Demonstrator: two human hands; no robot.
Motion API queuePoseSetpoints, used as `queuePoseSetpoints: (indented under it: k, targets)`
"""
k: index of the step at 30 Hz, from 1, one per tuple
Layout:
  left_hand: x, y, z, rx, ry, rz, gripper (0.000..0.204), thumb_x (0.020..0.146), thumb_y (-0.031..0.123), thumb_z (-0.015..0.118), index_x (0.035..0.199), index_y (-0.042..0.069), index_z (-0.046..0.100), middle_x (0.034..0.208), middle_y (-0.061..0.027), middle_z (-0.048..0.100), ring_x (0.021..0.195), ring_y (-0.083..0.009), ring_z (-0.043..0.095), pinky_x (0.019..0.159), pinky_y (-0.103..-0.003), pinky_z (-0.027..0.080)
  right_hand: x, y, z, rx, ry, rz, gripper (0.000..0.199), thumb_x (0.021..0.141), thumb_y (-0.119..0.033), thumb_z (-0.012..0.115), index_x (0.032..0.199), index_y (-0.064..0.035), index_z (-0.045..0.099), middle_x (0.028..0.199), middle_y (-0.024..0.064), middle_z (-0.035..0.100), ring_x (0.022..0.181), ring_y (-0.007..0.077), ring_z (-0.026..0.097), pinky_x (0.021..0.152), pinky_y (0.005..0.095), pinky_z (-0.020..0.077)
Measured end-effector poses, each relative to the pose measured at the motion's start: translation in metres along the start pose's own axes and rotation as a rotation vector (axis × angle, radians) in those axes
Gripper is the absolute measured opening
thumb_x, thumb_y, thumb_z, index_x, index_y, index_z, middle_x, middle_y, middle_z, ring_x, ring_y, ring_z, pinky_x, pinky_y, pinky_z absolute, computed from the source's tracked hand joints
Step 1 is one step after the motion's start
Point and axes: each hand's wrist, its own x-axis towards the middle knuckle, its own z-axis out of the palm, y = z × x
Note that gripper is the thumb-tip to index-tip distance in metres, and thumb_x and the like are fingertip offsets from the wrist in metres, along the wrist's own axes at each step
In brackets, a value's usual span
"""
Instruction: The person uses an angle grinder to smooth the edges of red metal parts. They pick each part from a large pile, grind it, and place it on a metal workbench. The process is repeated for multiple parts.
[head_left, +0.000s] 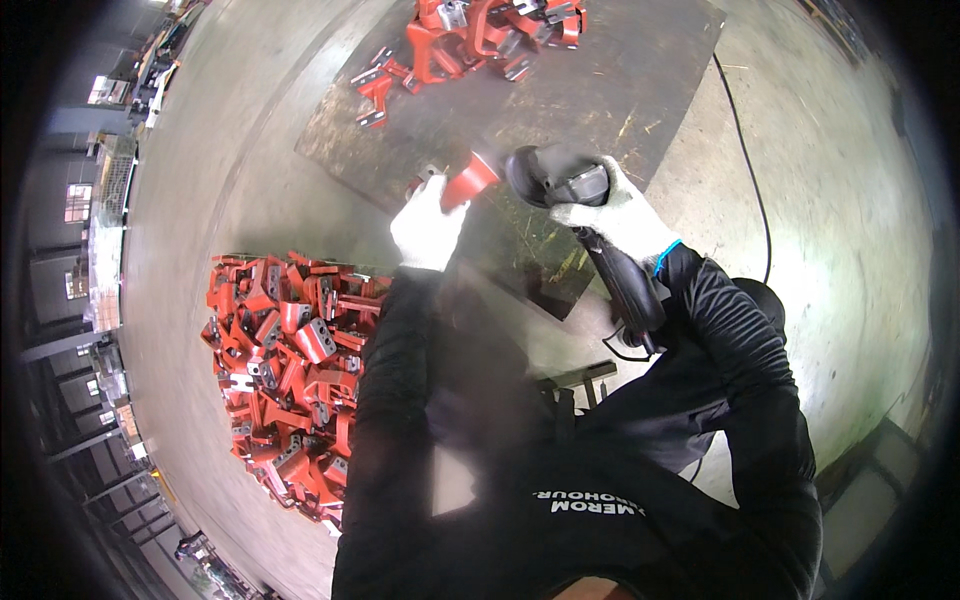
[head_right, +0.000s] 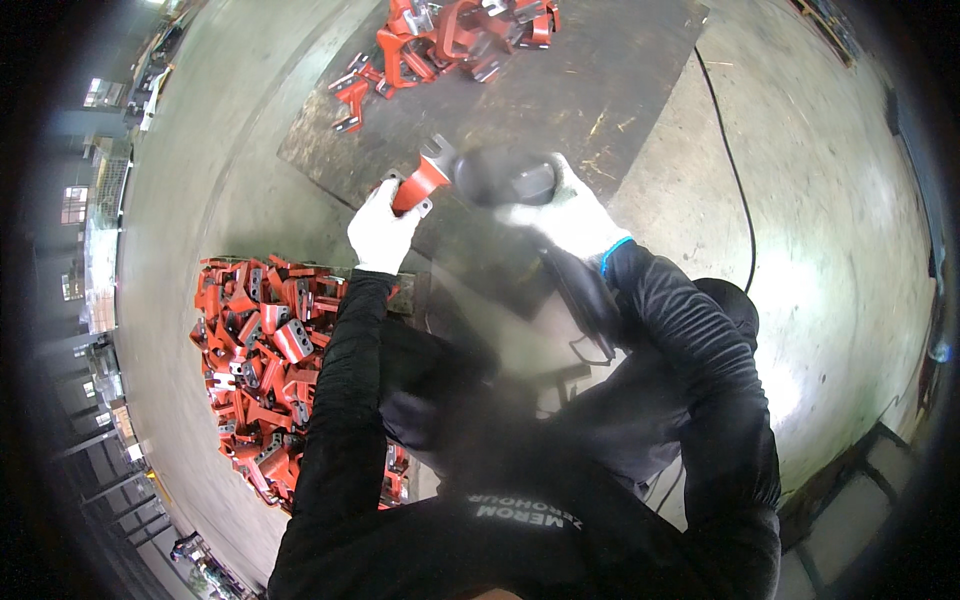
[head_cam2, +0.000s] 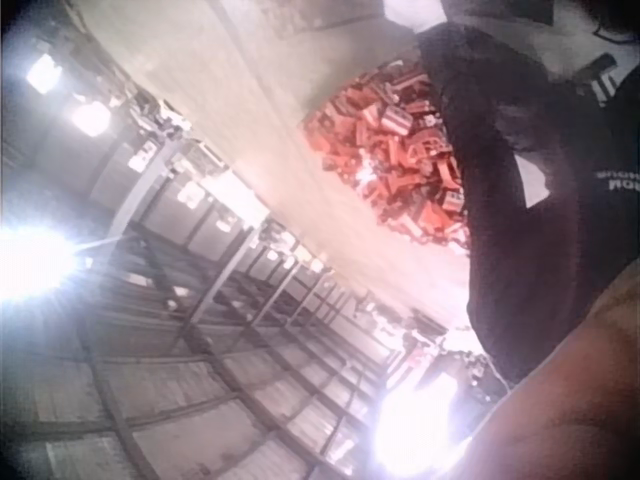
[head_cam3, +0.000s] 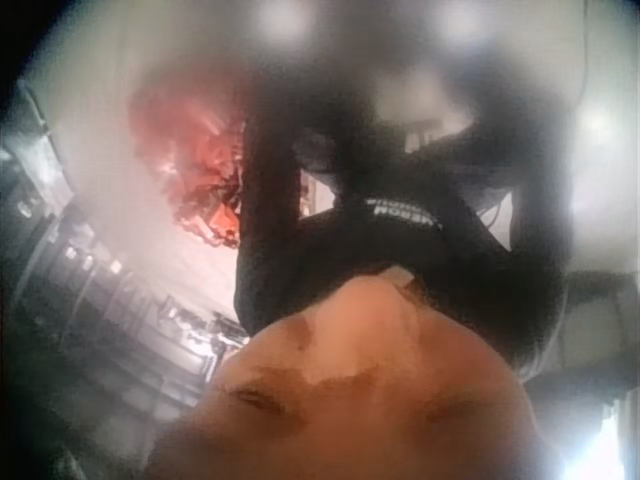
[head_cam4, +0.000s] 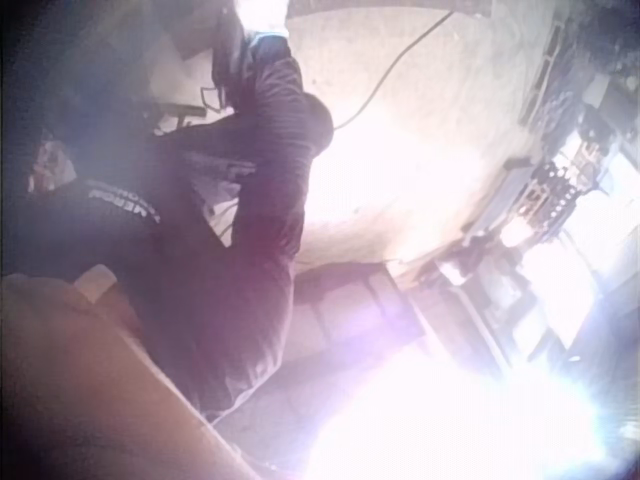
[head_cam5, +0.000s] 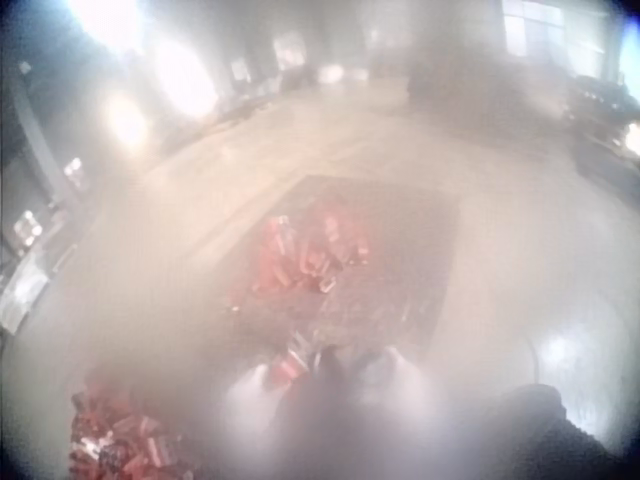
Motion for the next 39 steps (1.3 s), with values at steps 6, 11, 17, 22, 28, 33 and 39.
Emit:
queuePoseSetpoints:
  k: [6, 11, 17, 22, 28, 33, 39]
  targets:
    - [-0.007, 0.011, 0.008, 0.003, -0.032, 0.07, 0.051, 0.08, 0.038, 0.088, 0.118, 0.01, 0.069, 0.102, -0.0121, 0.073, 0.089, -0.0335, 0.073, 0.078, -0.04, 0.058, 0.009, 0.007, 0.002, 0.04, 0.025, -0.071, 0.098, 0.076, -0.033, 0.095, 0.151, 0.0014, 0.042, 0.127, 0.0134, 0.065, 0.117, 0.0198, 0.062, 0.102, 0.0352, 0.0512]
    - [-0.01, 0.01, 0.011, 0.021, -0.042, 0.082, 0.049, 0.08, 0.036, 0.088, 0.118, 0.011, 0.07, 0.104, -0.0093, 0.073, 0.09, -0.0317, 0.073, 0.079, -0.039, 0.058, 0.005, -0.007, 0.002, -0.013, 0.042, -0.082, 0.097, 0.077, -0.033, 0.095, 0.152, 0.001, 0.041, 0.13, 0.0139, 0.064, 0.118, 0.0201, 0.061, 0.102, 0.035, 0.0513]
    - [-0.008, 0.008, 0.01, 0.032, -0.019, 0.091, 0.047, 0.08, 0.034, 0.088, 0.117, 0.011, 0.069, 0.103, -0.0081, 0.073, 0.09, -0.0321, 0.073, 0.078, -0.04, 0.058, 0.008, 0.007, -0.002, 0.008, 0.008, -0.07, 0.096, 0.078, -0.03, 0.094, 0.152, 0.0003, 0.041, 0.132, 0.0144, 0.063, 0.112, 0.0207, 0.064, 0.1, 0.0344, 0.0524]
    - [-0.01, 0.008, 0.013, 0.004, -0.035, 0.111, 0.045, 0.08, 0.03, 0.086, 0.117, 0.012, 0.069, 0.104, -0.008, 0.072, 0.09, -0.0325, 0.073, 0.078, -0.04, 0.058, 0.012, 0.011, 0.002, 0.08, 0.007, -0.072, 0.093, 0.078, -0.027, 0.094, 0.151, -0.0009, 0.043, 0.132, 0.0133, 0.063, 0.113, 0.0192, 0.063, 0.099, 0.0344, 0.053]
    - [-0.01, 0.004, 0.011, 0.029, -0.049, 0.139, 0.044, 0.079, 0.02, 0.082, 0.121, 0.014, 0.069, 0.108, -0.0082, 0.073, 0.093, -0.0327, 0.073, 0.078, -0.04, 0.058, 0.008, 0.013, -0.004, 0.103, -0.06, -0.038, 0.094, 0.078, -0.03, 0.094, 0.151, -0.0018, 0.043, 0.129, 0.0121, 0.063, 0.112, 0.0184, 0.063, 0.094, 0.0337, 0.0544]
    - [-0.011, 0.009, 0.01, 0.012, -0.097, 0.122, 0.046, 0.079, 0.021, 0.082, 0.122, 0.014, 0.069, 0.111, -0.0087, 0.073, 0.094, -0.0332, 0.073, 0.079, -0.041, 0.058, 0.006, 0.01, 0.001, 0.024, 0.005, -0.081, 0.094, 0.079, -0.031, 0.094, 0.152, -0.0018, 0.042, 0.126, 0.0122, 0.064, 0.111, 0.019, 0.064, 0.091, 0.0328, 0.056]
    - [-0.006, 0.005, 0.011, 0.039, -0.055, 0.096, 0.045, 0.079, 0.021, 0.081, 0.122, 0.014, 0.069, 0.111, -0.0085, 0.073, 0.094, -0.0336, 0.073, 0.079, -0.041, 0.058, 0.0, 0.007, -0.004, -0.014, -0.056, -0.018, 0.093, 0.079, -0.03, 0.094, 0.152, -0.0026, 0.043, 0.125, 0.0119, 0.065, 0.109, 0.0187, 0.065, 0.09, 0.0336, 0.0569]
